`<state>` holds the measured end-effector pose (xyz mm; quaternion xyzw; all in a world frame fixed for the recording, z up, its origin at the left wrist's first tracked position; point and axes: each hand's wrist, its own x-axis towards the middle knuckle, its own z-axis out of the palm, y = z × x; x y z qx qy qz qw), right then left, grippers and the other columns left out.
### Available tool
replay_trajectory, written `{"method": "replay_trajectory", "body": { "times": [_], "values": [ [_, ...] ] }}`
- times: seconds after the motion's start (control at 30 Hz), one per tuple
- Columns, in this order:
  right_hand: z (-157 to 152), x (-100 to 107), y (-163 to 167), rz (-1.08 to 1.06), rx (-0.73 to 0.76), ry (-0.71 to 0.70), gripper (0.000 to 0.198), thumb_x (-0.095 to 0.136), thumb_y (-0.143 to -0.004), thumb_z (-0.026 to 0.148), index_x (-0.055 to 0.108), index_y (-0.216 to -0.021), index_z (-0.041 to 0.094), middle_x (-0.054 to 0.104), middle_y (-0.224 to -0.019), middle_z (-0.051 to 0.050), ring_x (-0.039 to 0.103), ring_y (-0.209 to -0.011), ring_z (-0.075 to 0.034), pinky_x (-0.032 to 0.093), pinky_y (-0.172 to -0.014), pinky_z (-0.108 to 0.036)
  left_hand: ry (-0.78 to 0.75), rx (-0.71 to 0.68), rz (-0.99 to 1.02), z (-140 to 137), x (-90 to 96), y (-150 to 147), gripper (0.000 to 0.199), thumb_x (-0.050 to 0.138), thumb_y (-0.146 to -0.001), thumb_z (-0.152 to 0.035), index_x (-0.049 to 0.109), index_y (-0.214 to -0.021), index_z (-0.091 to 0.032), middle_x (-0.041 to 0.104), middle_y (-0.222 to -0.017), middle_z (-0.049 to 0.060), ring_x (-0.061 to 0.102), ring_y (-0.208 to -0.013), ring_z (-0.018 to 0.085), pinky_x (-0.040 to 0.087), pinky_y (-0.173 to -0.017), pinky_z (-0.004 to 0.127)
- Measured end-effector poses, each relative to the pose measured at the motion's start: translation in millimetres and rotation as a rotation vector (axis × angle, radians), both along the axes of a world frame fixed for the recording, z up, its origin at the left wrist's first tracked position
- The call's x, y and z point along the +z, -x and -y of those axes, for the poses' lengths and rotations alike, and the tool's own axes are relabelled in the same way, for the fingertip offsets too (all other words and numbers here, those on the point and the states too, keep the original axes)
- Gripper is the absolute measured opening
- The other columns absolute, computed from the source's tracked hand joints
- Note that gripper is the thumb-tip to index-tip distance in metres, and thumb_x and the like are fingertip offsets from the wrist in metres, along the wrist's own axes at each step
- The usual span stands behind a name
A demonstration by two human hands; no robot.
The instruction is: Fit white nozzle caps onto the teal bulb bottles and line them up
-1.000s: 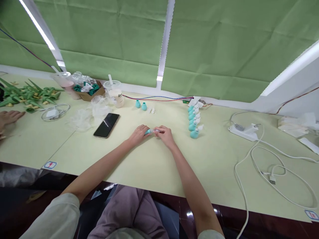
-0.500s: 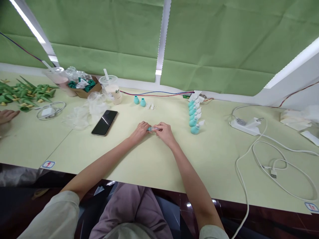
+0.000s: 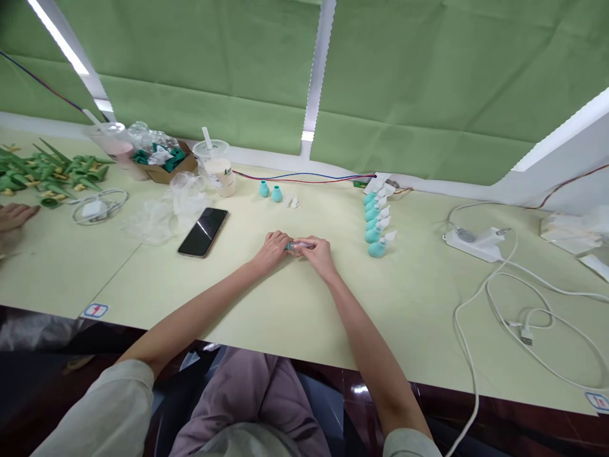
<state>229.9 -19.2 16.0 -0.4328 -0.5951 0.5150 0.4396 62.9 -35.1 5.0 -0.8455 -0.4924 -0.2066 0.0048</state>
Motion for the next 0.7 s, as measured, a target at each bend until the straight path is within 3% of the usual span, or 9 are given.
{"method": "replay_trajectory", "body": {
  "times": [0.13, 0.3, 0.47, 0.63, 0.7],
  "values": [
    [1, 0, 4, -0.032, -0.004, 0.037, 0.033, 0.078, -0.06, 0.041, 0.075, -0.082, 0.017, 0.069, -0.085, -0.003, 0.068, -0.063, -0.015, 0.06, -0.066, -0.029, -0.02, 0.001, 0.001, 1, -0.9, 0, 0.031, 0.051, -0.091, -0.033, 0.056, -0.112, -0.011, 0.062, -0.095, 0.009, 0.051, -0.095, 0.022, 0.034, -0.084, 0.034],
    [-2, 5, -1, 0.094, 0.06, -0.026, 0.031, 0.073, -0.065, 0.04, 0.075, -0.085, 0.016, 0.07, -0.079, -0.003, 0.066, -0.056, -0.014, 0.057, -0.059, -0.028, -0.046, -0.039, -0.066, 1, -3.3, -1, 0.05, 0.046, -0.094, -0.033, 0.037, -0.136, -0.008, 0.062, -0.093, 0.011, 0.052, -0.094, 0.023, 0.035, -0.084, 0.035],
    [-4, 6, -6, 0.18, 0.125, -0.068, 0.026, 0.068, -0.068, 0.034, 0.076, -0.085, 0.016, 0.072, -0.082, -0.005, 0.067, -0.06, -0.018, 0.056, -0.062, -0.03, -0.046, -0.084, -0.112, 3, -3.8, -2, 0.049, 0.031, -0.097, -0.03, 0.028, -0.141, -0.008, 0.062, -0.097, 0.014, 0.053, -0.094, 0.024, 0.036, -0.086, 0.037],
    [-2, 9, -1, 0.165, 0.064, -0.076, 0.027, 0.069, -0.068, 0.032, 0.075, -0.088, 0.015, 0.07, -0.077, -0.004, 0.064, -0.058, -0.015, 0.055, -0.06, -0.028, 0.042, -0.058, 0.057, 3, 1.8, -2, 0.054, 0.037, -0.096, -0.036, 0.027, -0.143, -0.011, 0.062, -0.099, 0.013, 0.053, -0.097, 0.024, 0.036, -0.089, 0.038],
    [-1, 16, -1, 0.138, 0.01, -0.105, 0.041, 0.071, -0.067, 0.034, 0.071, -0.105, 0.017, 0.069, -0.078, -0.002, 0.062, -0.059, -0.014, 0.053, -0.061, -0.026, 0.084, -0.037, 0.238, 3, 7.2, -3, 0.057, 0.042, -0.094, -0.039, 0.025, -0.143, -0.015, 0.062, -0.102, 0.011, 0.053, -0.1, 0.023, 0.036, -0.092, 0.038]
  ]
}}
